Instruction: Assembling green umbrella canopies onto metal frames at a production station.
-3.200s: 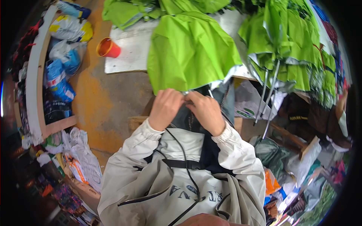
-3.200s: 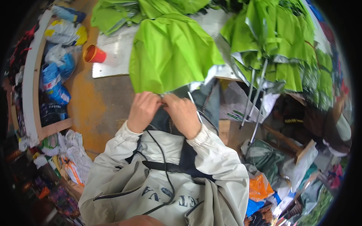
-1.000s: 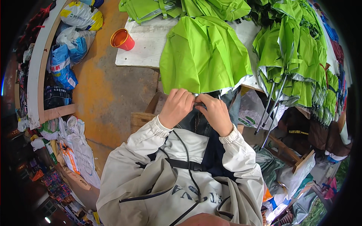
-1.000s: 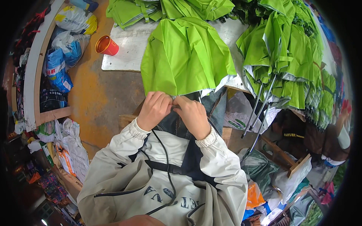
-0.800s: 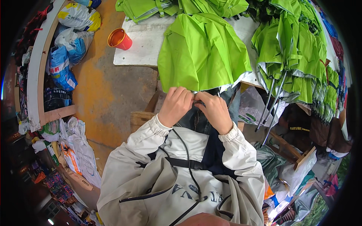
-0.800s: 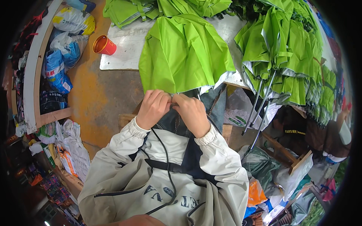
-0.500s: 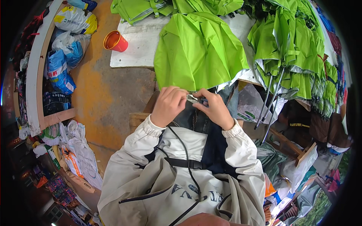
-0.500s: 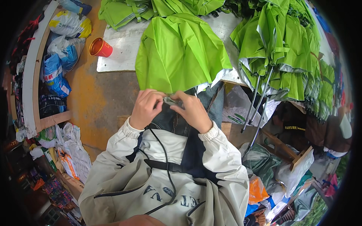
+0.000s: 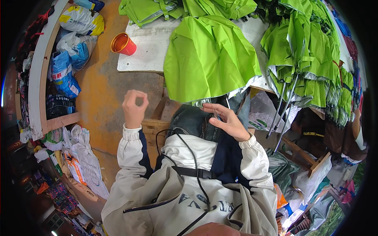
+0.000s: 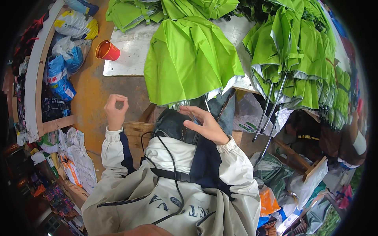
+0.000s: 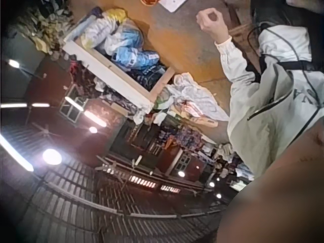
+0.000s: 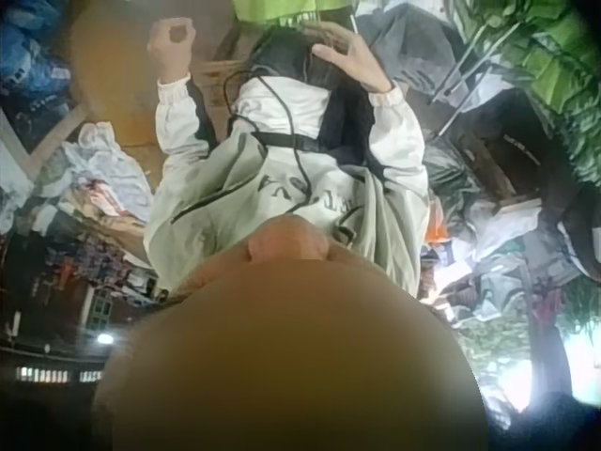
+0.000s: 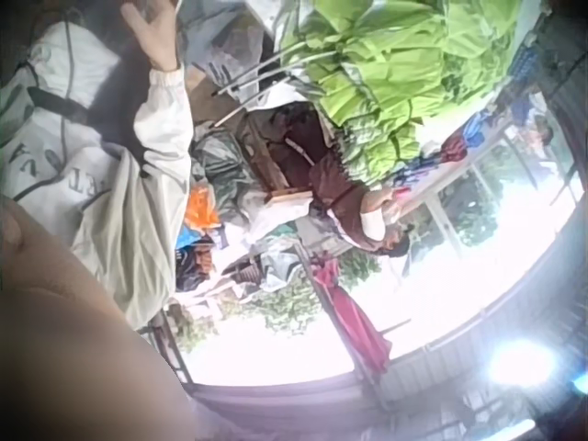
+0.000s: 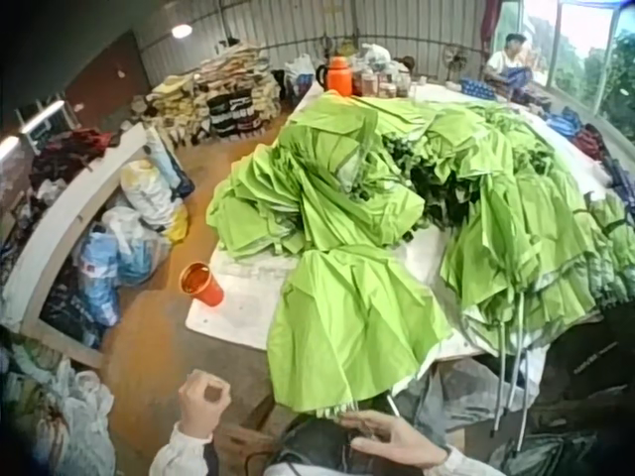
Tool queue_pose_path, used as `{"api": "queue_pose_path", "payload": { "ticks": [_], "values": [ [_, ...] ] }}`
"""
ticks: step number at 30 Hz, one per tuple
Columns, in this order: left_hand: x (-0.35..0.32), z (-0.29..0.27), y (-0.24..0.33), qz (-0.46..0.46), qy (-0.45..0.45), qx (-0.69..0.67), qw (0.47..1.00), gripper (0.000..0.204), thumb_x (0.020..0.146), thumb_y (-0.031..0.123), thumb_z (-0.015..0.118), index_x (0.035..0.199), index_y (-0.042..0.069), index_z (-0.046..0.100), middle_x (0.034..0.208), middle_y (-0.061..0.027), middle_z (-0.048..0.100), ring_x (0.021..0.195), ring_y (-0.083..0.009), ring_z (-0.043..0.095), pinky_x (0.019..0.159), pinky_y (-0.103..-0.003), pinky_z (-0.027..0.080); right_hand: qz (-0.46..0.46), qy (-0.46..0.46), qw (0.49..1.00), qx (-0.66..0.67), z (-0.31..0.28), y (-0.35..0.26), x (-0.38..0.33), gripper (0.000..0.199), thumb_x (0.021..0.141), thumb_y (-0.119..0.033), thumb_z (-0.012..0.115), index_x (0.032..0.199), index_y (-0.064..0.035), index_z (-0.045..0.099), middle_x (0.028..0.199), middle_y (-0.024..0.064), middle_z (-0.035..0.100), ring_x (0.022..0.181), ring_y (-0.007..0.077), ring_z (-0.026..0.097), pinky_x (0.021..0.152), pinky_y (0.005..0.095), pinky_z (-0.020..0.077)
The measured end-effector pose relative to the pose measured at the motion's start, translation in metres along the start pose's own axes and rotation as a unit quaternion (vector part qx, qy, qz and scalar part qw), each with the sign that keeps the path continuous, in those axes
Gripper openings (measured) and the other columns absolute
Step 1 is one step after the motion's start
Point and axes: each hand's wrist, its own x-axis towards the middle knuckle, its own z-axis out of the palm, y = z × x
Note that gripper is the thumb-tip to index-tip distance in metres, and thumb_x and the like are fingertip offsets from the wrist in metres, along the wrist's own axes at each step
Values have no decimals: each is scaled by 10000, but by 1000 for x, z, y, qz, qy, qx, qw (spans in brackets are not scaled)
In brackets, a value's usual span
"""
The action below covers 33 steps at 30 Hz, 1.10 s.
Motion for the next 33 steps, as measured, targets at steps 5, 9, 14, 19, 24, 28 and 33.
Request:
{"api": "queue_pose_path", "payload": {
  "ticks": [5, 9, 14, 19, 24, 28, 33],
  "values": [
    [-14, -10, -42, -87, -18, 73, 993, 187, 751, -27, 730, 870, 33, 600, 875, -83, 670, 853, -302, 638, 789, -386, 483, 26, -2, 999, 19, 0, -2, -1, 581, 957, -207, 674, 1444, 28, 464, 1424, 137, 551, 1353, 216, 491, 1109, 334, 364],
    [-16, 3, -47, -69, 39, 82, 993, 237, 771, -18, 727, 981, 42, 632, 898, -77, 675, 880, -290, 649, 816, -381, 489, 26, -4, 999, 19, -1, 0, -3, 577, 958, -204, 672, 1447, 22, 465, 1425, 135, 553, 1357, 213, 488, 1109, 328, 360],
    [-16, 1, -41, -85, 20, 76, 993, 288, 811, -4, 702, 1087, 54, 645, 915, -71, 679, 933, -287, 651, 850, -375, 492, 3, 2, 1000, -15, 0, 5, -4, 570, 959, -173, 668, 1453, 19, 457, 1407, 139, 567, 1310, 200, 524, 1068, 317, 404],
    [2, 2, 36, -8, -75, -23, 997, 233, 872, -22, 631, 1091, 53, 655, 939, -77, 688, 925, -268, 651, 842, -366, 503, 46, -11, 997, -56, 16, -3, -2, 607, 941, -198, 690, 1464, 0, 454, 1396, 137, 579, 1156, 192, 610, 969, 328, 473],
    [19, 39, 104, 112, -236, -190, 946, 229, 854, -48, 576, 1032, 67, 664, 928, -57, 693, 914, -254, 636, 822, -360, 473, 22, 9, 988, -154, 31, 11, 1, 640, 921, -227, 708, 1467, -9, 454, 1292, 147, 635, 1010, 203, 648, 869, 324, 506],
    [24, 71, 96, 174, -276, -110, 939, 195, 804, -16, 606, 970, 75, 653, 895, -37, 686, 913, -246, 614, 793, -370, 445, 10, 28, 986, -162, 31, 11, -4, 609, 917, -244, 706, 1426, 11, 489, 1143, 170, 676, 954, 230, 665, 849, 327, 518],
    [15, 80, 99, 164, -246, -38, 954, 161, 800, -21, 625, 926, 75, 654, 875, -42, 663, 895, -254, 597, 779, -385, 434, -34, 101, 975, -193, 26, 18, -14, 544, 924, -237, 700, 1366, 28, 526, 1056, 163, 686, 938, 252, 675, 846, 329, 527]
  ]
}}
